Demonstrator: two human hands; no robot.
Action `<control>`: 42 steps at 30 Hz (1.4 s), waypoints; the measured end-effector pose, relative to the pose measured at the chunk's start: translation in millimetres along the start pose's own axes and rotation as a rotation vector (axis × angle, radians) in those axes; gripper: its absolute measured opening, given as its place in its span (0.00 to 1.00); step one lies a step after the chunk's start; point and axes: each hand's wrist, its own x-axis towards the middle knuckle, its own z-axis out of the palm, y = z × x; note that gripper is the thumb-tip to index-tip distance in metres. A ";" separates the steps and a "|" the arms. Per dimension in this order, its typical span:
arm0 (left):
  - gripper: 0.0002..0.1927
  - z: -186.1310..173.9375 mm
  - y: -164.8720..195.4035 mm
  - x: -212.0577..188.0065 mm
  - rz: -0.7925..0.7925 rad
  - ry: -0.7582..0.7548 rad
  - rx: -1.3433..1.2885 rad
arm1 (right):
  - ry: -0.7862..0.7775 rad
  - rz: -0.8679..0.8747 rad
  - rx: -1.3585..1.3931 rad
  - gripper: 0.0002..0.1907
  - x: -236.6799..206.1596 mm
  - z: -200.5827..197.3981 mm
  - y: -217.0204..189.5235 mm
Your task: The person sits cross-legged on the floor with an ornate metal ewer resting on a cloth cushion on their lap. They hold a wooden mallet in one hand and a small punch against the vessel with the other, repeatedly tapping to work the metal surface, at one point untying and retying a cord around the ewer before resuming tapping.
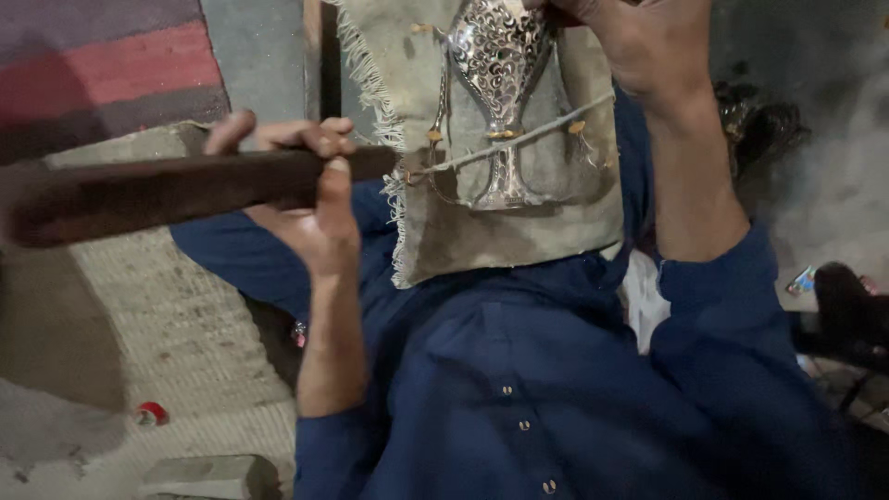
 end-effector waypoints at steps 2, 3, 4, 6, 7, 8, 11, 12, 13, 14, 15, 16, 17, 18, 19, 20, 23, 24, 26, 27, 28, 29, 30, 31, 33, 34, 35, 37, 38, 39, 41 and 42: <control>0.29 4.1 -14.7 -4.0 0.015 0.017 -0.023 | -0.089 -0.019 0.099 0.09 8.4 -2.7 0.0; 0.28 5.6 -20.6 -5.4 0.002 -0.012 -0.008 | -0.118 -0.021 0.136 0.09 11.4 -4.5 1.4; 0.27 6.1 -24.0 -6.9 -0.007 -0.029 0.005 | -0.117 -0.009 0.149 0.09 12.3 -5.3 2.4; 0.26 6.0 -28.4 -9.1 -0.026 -0.054 0.030 | -0.121 -0.011 0.132 0.09 13.3 -8.4 6.8; 0.26 5.4 -29.1 -9.7 -0.044 -0.064 0.040 | -0.130 -0.020 0.107 0.09 13.1 -9.7 9.5; 0.26 4.6 -28.0 -11.1 -0.062 -0.075 0.051 | -0.137 -0.037 0.106 0.09 11.9 -11.0 11.8; 0.25 0.9 -21.7 -10.4 -0.129 -0.096 0.058 | -0.147 -0.079 0.138 0.07 6.5 -12.4 17.9; 0.26 -0.9 -18.1 -9.9 -0.154 -0.082 0.054 | -0.144 -0.083 0.147 0.06 4.5 -12.2 19.3; 0.26 -2.9 -13.8 -9.6 -0.171 -0.067 0.073 | -0.133 -0.071 0.139 0.04 1.8 -10.9 19.5; 0.27 -5.3 -9.7 -9.8 -0.189 -0.053 0.092 | -0.142 -0.057 0.138 0.03 -0.1 -9.9 19.5; 0.27 -8.6 -4.1 -10.2 -0.197 -0.038 0.133 | -0.151 -0.044 0.137 0.03 -1.6 -8.3 17.9; 0.27 -11.7 1.0 -11.7 -0.220 -0.036 0.180 | -0.182 -0.031 0.144 0.03 -1.1 -7.7 16.1; 0.28 -15.1 5.7 -13.6 -0.243 -0.036 0.227 | -0.213 -0.036 0.150 0.02 -0.2 -6.1 12.9; 0.29 -19.2 10.8 -16.5 -0.284 -0.050 0.279 | -0.244 -0.040 0.156 0.02 2.0 -4.6 9.3; 0.30 -21.2 14.1 -20.7 -0.324 -0.064 0.330 | -0.276 -0.062 0.160 0.03 5.8 -2.6 4.8; 0.30 -21.7 14.5 -26.7 -0.354 -0.052 0.359 | -0.327 -0.084 0.126 0.04 10.0 -0.3 0.6; 0.25 -19.1 14.9 -47.9 -0.402 -0.035 0.439 | -0.499 -0.144 -0.043 0.08 27.3 7.5 -13.7; 0.22 -17.3 14.4 -56.5 -0.394 -0.043 0.461 | -0.550 -0.159 -0.110 0.10 32.6 9.9 -17.6; 0.18 -15.3 12.1 -68.3 -0.399 -0.039 0.494 | -0.619 -0.165 -0.240 0.14 38.6 16.6 -24.1; 0.19 -13.6 9.9 -74.3 -0.416 -0.026 0.507 | -0.630 -0.114 -0.294 0.13 38.4 18.3 -26.3; 0.19 -12.2 9.3 -79.1 -0.433 -0.012 0.519 | -0.641 -0.064 -0.348 0.13 38.1 19.5 -28.1; 0.19 -11.8 8.1 -82.4 -0.404 -0.022 0.546 | -0.651 -0.015 -0.405 0.13 38.0 20.0 -27.7; 0.19 -11.0 7.7 -84.8 -0.377 -0.031 0.574 | -0.675 0.035 -0.470 0.13 37.2 19.7 -26.9; 0.19 -10.2 7.4 -86.9 -0.352 -0.040 0.602 | -0.699 0.085 -0.534 0.13 36.8 19.7 -24.4; 0.19 -8.4 7.4 -88.2 -0.371 -0.007 0.648 | -0.748 0.106 -0.402 0.13 37.5 19.7 -16.2; 0.18 -7.0 7.5 -88.4 -0.380 0.006 0.670 | -0.777 0.100 -0.270 0.13 38.3 18.8 -11.3; 0.19 -6.3 8.3 -87.6 -0.368 -0.019 0.656 | -0.797 0.106 -0.183 0.13 38.7 18.8 -6.0; 0.21 -5.4 10.4 -85.2 -0.339 -0.070 0.628 | -0.810 0.131 -0.163 0.13 38.6 18.6 3.4; 0.23 -4.9 11.5 -83.7 -0.317 -0.070 0.652 | -0.811 0.146 -0.161 0.13 38.1 18.3 7.0; 0.25 -4.9 12.1 -82.1 -0.294 -0.068 0.676 | -0.814 0.155 -0.163 0.13 38.0 18.0 10.7; 0.28 -5.6 13.5 -78.8 -0.272 -0.083 0.716 | -0.818 0.177 -0.163 0.13 36.2 19.0 15.6; 0.30 -6.1 14.3 -76.9 -0.271 -0.103 0.730 | -0.816 0.192 -0.168 0.13 35.4 19.5 16.8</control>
